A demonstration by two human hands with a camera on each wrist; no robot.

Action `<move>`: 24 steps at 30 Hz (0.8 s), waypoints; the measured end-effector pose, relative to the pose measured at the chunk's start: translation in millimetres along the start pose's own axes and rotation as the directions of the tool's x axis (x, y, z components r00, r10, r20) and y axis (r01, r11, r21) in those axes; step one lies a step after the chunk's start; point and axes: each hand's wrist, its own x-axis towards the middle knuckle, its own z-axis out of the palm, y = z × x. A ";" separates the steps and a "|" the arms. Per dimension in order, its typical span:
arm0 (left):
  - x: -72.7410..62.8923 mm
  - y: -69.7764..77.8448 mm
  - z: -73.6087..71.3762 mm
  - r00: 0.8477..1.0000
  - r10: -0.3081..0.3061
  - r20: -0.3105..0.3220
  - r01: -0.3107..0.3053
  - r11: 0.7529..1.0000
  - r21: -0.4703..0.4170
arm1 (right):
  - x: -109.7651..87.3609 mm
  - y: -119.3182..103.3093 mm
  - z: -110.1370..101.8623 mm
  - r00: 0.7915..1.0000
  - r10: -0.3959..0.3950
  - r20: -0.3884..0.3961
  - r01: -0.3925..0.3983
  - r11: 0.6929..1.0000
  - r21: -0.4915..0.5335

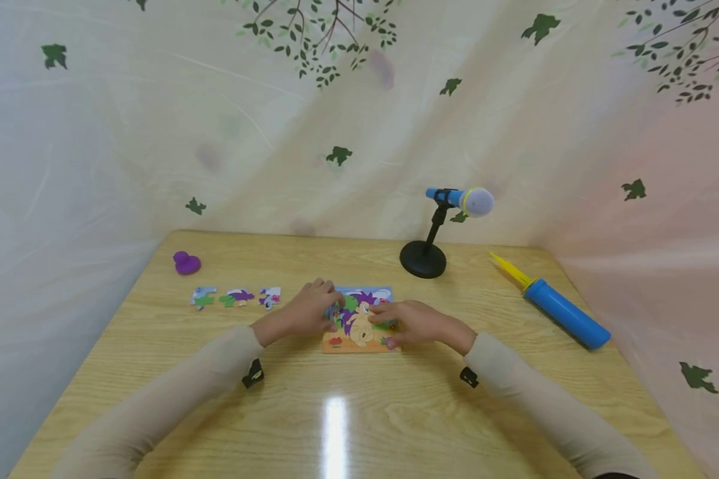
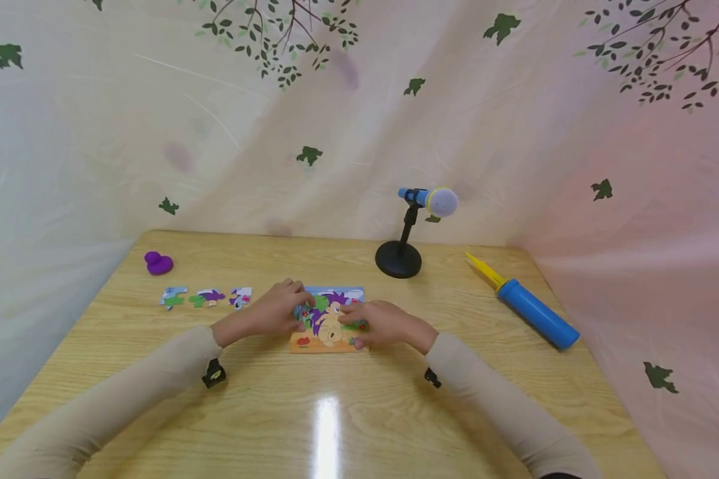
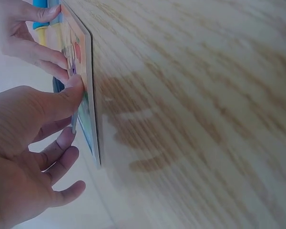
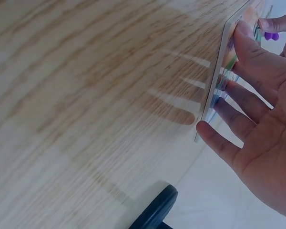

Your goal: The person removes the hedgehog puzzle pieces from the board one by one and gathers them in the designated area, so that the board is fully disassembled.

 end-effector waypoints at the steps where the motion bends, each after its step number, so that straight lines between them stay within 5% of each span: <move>1: 0.1 0.3 -0.1 1.000 0.003 -0.003 -0.003 1.000 0.004 | 0.1 0.1 0.0 1.000 0.001 0.001 -0.001 1.000 0.000; 15: 4.0 4.8 -12.2 0.997 0.069 0.016 -0.071 0.991 0.116 | -0.5 -0.1 -0.3 1.000 -0.002 0.001 0.002 1.000 0.020; 24: 6.7 -1.3 -10.3 0.997 0.078 0.010 -0.078 0.993 0.086 | -0.3 -0.9 -0.9 1.000 -0.006 -0.008 0.006 1.000 0.008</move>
